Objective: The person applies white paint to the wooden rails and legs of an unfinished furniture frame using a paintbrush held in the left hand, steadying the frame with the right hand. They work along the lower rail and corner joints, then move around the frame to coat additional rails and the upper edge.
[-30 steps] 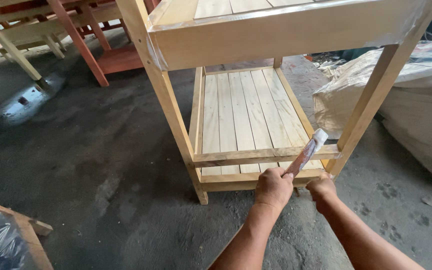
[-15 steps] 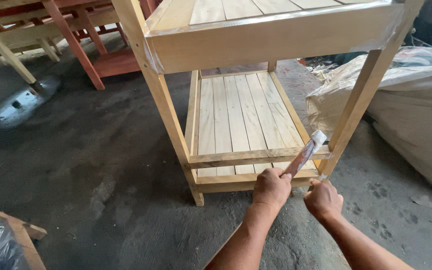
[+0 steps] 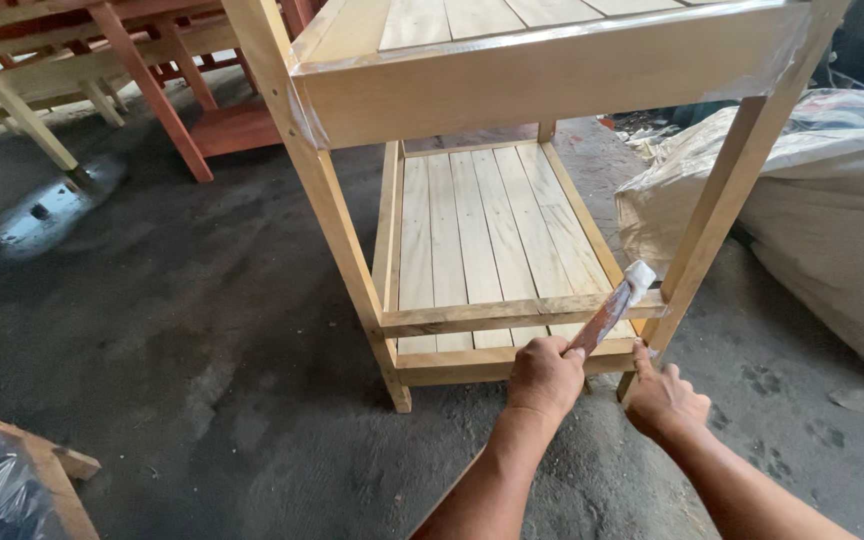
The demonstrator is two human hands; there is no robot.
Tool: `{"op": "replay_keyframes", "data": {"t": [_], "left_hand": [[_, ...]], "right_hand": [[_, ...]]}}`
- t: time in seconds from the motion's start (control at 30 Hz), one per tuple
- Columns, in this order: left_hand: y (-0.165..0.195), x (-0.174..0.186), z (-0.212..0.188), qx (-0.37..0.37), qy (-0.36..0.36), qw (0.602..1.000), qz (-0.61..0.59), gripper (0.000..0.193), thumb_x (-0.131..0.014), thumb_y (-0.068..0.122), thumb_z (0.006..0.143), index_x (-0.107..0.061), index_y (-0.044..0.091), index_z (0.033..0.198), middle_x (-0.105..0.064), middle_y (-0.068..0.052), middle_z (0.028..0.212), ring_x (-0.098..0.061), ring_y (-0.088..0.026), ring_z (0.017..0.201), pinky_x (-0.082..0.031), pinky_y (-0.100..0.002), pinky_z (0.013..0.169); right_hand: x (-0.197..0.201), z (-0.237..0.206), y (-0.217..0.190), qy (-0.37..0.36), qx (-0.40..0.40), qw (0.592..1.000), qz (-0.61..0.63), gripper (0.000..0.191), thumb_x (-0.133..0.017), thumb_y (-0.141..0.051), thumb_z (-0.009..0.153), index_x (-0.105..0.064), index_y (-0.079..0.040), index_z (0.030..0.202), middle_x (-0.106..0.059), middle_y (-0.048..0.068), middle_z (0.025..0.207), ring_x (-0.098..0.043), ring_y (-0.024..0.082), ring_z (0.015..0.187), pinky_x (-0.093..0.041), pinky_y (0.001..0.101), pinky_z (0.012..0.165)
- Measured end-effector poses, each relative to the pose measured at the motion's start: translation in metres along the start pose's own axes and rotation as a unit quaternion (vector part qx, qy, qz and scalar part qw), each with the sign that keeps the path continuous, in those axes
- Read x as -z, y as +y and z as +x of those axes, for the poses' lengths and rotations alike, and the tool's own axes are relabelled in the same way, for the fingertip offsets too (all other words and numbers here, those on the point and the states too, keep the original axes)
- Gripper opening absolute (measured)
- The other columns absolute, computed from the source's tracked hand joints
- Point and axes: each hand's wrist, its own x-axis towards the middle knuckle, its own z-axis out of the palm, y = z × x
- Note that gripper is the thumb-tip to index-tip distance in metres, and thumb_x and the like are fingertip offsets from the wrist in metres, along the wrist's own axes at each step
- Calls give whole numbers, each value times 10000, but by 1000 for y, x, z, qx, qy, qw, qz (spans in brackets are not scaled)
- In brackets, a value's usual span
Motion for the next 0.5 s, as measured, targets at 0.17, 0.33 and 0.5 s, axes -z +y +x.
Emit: {"op": "replay_keyframes", "data": {"t": [0.17,0.33,0.5], "left_hand": [[-1,-4,4,-14,6,1000,-1,287,-657,319,913,-778,70,988,-732,-232,943,-713,-403,942,-564,-476,879],[0,-10,4,-6,-6,1000,-14,282,-644,323,917,-773,86,1002,-733,-230,947,-720,-400,942,-570,-476,872],[1,-13,5,-17,2,1000,-2,293,-649,325,920,-777,67,973,-729,-237,962,-707,-412,950,-563,-478,882]], "right_hand": [[-2,-3,26,14,42,997,-59,911,-480,-206,958,7,-566,1637,-645,135,1308,-708,291,1149,-568,429,921],[-7,-4,34,21,61,995,-73,909,-444,-155,973,34,-565,1629,-670,137,1259,-720,290,1099,-565,424,894],[-12,-6,38,18,70,994,-87,916,-451,-129,954,-9,-517,1656,-673,118,1252,-728,267,1089,-551,414,895]]}}
